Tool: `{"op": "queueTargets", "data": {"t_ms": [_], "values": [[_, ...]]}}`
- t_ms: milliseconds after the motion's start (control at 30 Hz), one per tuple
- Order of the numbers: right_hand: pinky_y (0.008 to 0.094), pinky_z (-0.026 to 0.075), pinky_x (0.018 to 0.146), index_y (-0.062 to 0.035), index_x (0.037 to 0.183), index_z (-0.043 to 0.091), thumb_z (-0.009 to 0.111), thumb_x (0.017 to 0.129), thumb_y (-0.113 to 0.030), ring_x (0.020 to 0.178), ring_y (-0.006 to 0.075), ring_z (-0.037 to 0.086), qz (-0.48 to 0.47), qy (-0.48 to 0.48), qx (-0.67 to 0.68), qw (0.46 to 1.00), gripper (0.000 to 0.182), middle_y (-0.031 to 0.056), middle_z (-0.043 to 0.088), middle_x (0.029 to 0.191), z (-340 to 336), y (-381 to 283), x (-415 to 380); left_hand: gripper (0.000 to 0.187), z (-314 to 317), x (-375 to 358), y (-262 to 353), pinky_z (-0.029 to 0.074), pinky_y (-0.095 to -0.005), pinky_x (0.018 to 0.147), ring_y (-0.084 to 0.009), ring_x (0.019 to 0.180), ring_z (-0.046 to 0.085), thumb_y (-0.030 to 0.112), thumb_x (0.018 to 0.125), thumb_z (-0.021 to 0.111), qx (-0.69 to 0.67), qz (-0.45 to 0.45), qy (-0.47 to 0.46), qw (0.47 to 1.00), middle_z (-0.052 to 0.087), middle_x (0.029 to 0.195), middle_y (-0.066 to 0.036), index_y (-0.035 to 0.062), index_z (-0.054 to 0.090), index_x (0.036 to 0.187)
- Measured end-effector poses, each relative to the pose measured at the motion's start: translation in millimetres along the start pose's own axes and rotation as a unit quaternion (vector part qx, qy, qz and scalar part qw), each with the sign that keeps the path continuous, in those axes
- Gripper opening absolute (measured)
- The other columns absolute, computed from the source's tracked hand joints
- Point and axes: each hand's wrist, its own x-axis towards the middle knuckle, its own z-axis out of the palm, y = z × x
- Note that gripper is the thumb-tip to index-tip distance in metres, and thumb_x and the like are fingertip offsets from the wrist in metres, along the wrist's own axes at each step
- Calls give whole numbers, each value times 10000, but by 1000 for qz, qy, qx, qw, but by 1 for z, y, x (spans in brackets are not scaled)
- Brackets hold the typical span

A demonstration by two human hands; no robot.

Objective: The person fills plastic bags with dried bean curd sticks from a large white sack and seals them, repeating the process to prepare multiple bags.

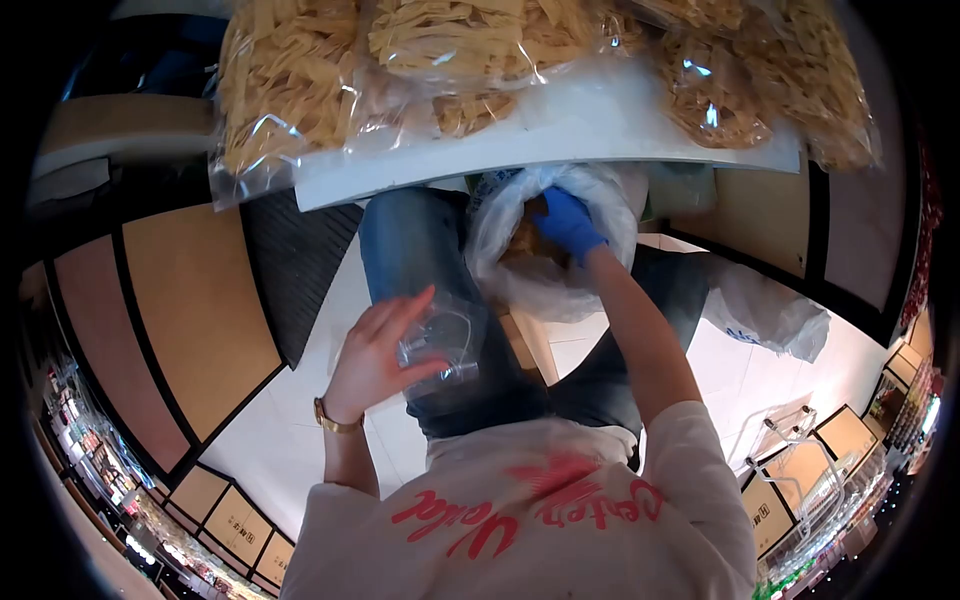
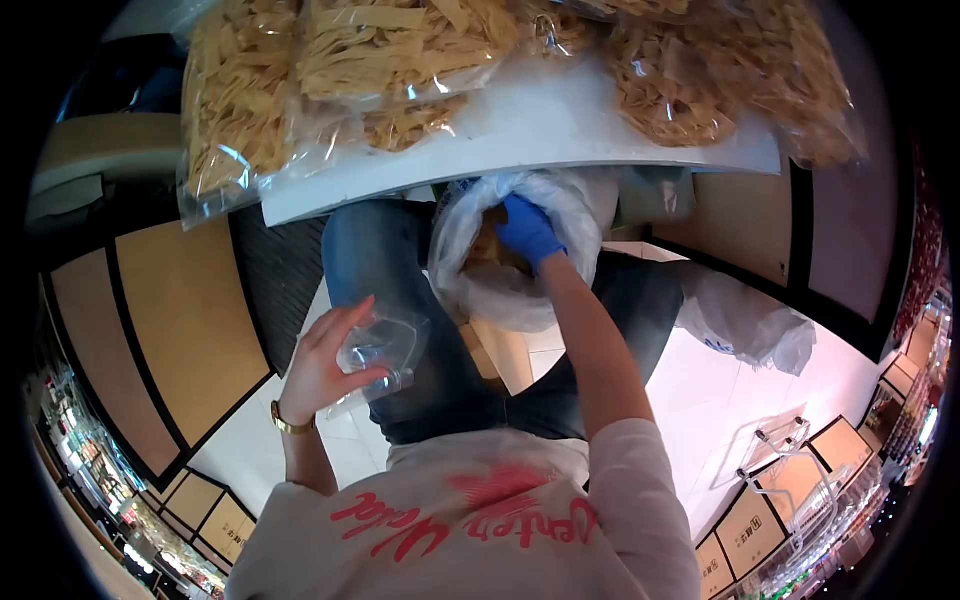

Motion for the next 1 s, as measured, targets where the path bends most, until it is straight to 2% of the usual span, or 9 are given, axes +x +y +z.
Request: {"op": "queueTargets", "data": {"t_ms": [33, 167, 233, 333, 467, 533, 767, 833, 1000], "values": [[389, 369, 980, -76, 1250, 489, 625, 782, -278, 1182, 390, 439, 69, -65, 52, 994, 528, 174, 472, 1302, -2, -4, 9, 784, 1, 2, -2, 486, -350, 796, -273, 910, 605, 190, 578, 815, -1, -3, -4, 1000, 612, 1014, -115, 71, 484, 1279], [419, 341, 1005, -104, 1253, 501, 559, 814, -392, 1200, 377, 434, 103, -175, -3, 979, 528, 154, 484, 1306, 39, 6, 34, 795, 3, 11, -8, 497, -348, 787, -267, 910, 608, 203, 559, 829, -6, -29, -22, 999, 615, 1008, -108, 73, 494, 1268], [513, 316, 1007, -145, 1311, 443, 536, 769, -506, 1214, 374, 419, -52, -102, -339, 934, 657, 186, 446, 1327, 89, 14, 22, 796, 4, 15, -10, 498, -344, 783, -259, 902, 611, 214, 555, 833, -9, -43, -27, 999, 618, 1000, -102, 77, 498, 1264], [576, 283, 1000, -129, 1362, 366, 517, 761, -567, 1233, 337, 411, -20, 6, -383, 924, 759, 163, 411, 1366, 109, -6, -12, 795, 6, 22, -12, 498, -343, 771, -252, 889, 614, 223, 553, 835, -18, -47, -26, 998, 619, 991, -96, 77, 502, 1261], [521, 358, 968, -102, 1357, 337, 560, 772, -495, 1169, 354, 472, -14, 34, -384, 923, 739, 161, 428, 1338, 119, -1, -11, 787, 5, 27, -7, 497, -344, 758, -247, 871, 614, 226, 556, 833, -14, -43, -23, 999, 620, 979, -90, 75, 506, 1256], [461, 436, 897, -123, 1273, 434, 613, 776, -369, 1064, 364, 542, 137, -65, -138, 979, 583, 164, 488, 1253, 100, 3, -2, 779, 5, 26, -4, 493, -346, 752, -248, 865, 611, 225, 560, 831, -9, -23, -14, 1000, 620, 971, -88, 70, 509, 1253], [440, 445, 883, -56, 1105, 550, 659, 731, -146, 1016, 383, 545, 24, -110, -79, 990, 400, 187, 520, 1183, 53, 35, -31, 762, 3, 11, 11, 483, -347, 762, -261, 875, 604, 221, 572, 823, -7, 11, 1, 1000, 620, 974, -95, 58, 511, 1249], [425, 424, 916, -36, 1129, 544, 657, 727, -106, 1058, 384, 517, -11, 19, -11, 1000, 424, 191, 521, 1177, 41, 37, -48, 758, 3, 9, 18, 481, -353, 766, -272, 877, 601, 219, 583, 817, -15, 39, 25, 999, 619, 973, -101, 54, 503, 1253], [399, 415, 924, -55, 1144, 545, 679, 730, -131, 1091, 382, 495, -89, 125, 65, 986, 441, 189, 525, 1158, 6, 17, -71, 749, 10, 14, 36, 473, -359, 777, -294, 894, 590, 211, 612, 799, 30, 49, 75, 996, 611, 987, -109, 50, 478, 1268]]}}
